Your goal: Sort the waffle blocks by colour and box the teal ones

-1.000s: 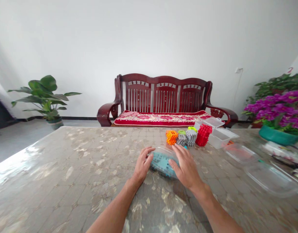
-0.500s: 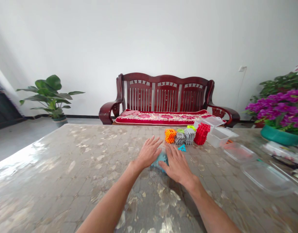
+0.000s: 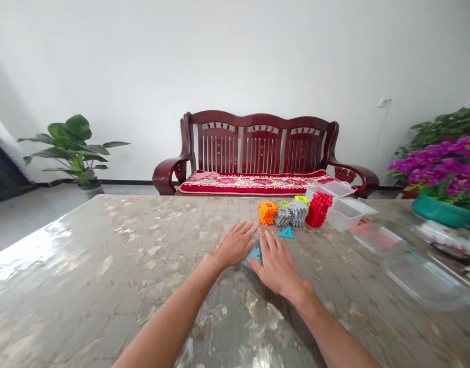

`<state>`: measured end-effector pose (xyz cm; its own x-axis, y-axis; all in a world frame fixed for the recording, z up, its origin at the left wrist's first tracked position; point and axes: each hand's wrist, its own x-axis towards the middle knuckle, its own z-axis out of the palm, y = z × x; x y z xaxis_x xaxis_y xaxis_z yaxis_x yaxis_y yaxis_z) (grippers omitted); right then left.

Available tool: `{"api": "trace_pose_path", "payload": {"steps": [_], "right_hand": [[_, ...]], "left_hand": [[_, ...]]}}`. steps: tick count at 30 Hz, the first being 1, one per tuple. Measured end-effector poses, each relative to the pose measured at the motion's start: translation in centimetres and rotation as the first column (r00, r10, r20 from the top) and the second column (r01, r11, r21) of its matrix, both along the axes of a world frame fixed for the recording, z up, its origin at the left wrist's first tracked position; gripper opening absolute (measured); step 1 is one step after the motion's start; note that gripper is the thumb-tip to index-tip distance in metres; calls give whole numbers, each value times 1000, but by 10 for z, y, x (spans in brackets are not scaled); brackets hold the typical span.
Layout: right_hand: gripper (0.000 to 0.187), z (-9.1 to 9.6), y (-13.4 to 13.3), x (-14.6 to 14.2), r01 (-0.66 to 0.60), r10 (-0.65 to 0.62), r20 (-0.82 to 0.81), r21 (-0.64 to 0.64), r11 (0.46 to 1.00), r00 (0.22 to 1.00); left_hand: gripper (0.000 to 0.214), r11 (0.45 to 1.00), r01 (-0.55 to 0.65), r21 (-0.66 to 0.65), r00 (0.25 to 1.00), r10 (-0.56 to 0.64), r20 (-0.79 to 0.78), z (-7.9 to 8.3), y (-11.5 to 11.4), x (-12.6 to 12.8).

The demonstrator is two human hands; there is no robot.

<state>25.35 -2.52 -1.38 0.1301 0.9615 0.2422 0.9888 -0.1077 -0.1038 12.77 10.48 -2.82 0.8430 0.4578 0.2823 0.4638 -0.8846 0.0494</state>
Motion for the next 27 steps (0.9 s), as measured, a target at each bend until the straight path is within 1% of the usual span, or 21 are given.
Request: {"api": "trace_pose_path", "payload": {"steps": [4, 7, 10, 12, 13, 14, 15, 17, 18, 19, 21, 23, 25, 26, 27], "right_hand": [[74, -9, 0, -1, 5, -5, -1, 68, 998, 1000], [73, -15, 1, -1, 1, 3, -27, 146, 989, 1000], [69, -19, 5, 4, -17, 34, -83, 194, 981, 996], [64, -20, 8, 13, -63, 98, -159, 213, 975, 982], [62, -21, 9, 19, -83, 134, -217, 231, 970, 967], [59, -23, 8, 26, -86, 160, -286, 254, 963, 945], [58, -25, 7, 32, -67, 169, -364, 277, 959, 916], [60, -33, 1, 43, 25, 136, -527, 286, 958, 839], [63, -38, -3, 47, 68, 109, -601, 265, 962, 792], [66, -44, -6, 50, 93, 89, -661, 234, 968, 745], [73, -55, -10, 55, 97, 76, -736, 190, 977, 673], [75, -63, -8, 62, 124, 75, -767, 198, 972, 638], [74, -66, -2, 74, 219, 49, -784, 232, 948, 619], [74, -66, 2, 84, 282, 30, -795, 250, 926, 606], [74, -65, 4, 95, 343, 12, -808, 264, 902, 589]], "left_hand": [[51, 1000, -23, 13, 999, 23, 35, -4, -2, 0], [50, 999, -39, -18, 999, 39, 31, -4, -4, 1], [50, 994, -54, -91, 997, 60, 57, -1, -3, 3], [51, 979, -60, -193, 989, 84, 119, 1, -1, 3], [51, 961, -65, -269, 980, 113, 167, 1, 0, 2], [52, 931, -63, -360, 962, 153, 227, 0, 2, -1], [54, 888, -58, -455, 934, 209, 289, -1, 3, -4], [58, 789, -35, -613, 847, 349, 401, -6, 4, -12], [60, 748, -3, -664, 804, 396, 442, -9, 3, -16], [62, 712, 24, -702, 779, 426, 460, -12, 2, -19], [65, 667, 36, -744, 766, 460, 449, -18, -3, -22], [68, 621, 28, -783, 749, 506, 428, -21, -10, -17], [69, 574, 24, -818, 759, 522, 389, -24, -18, -6], [69, 571, 38, -820, 773, 503, 386, -25, -22, 1], [69, 578, 55, -814, 804, 458, 379, -26, -26, 8]]}}
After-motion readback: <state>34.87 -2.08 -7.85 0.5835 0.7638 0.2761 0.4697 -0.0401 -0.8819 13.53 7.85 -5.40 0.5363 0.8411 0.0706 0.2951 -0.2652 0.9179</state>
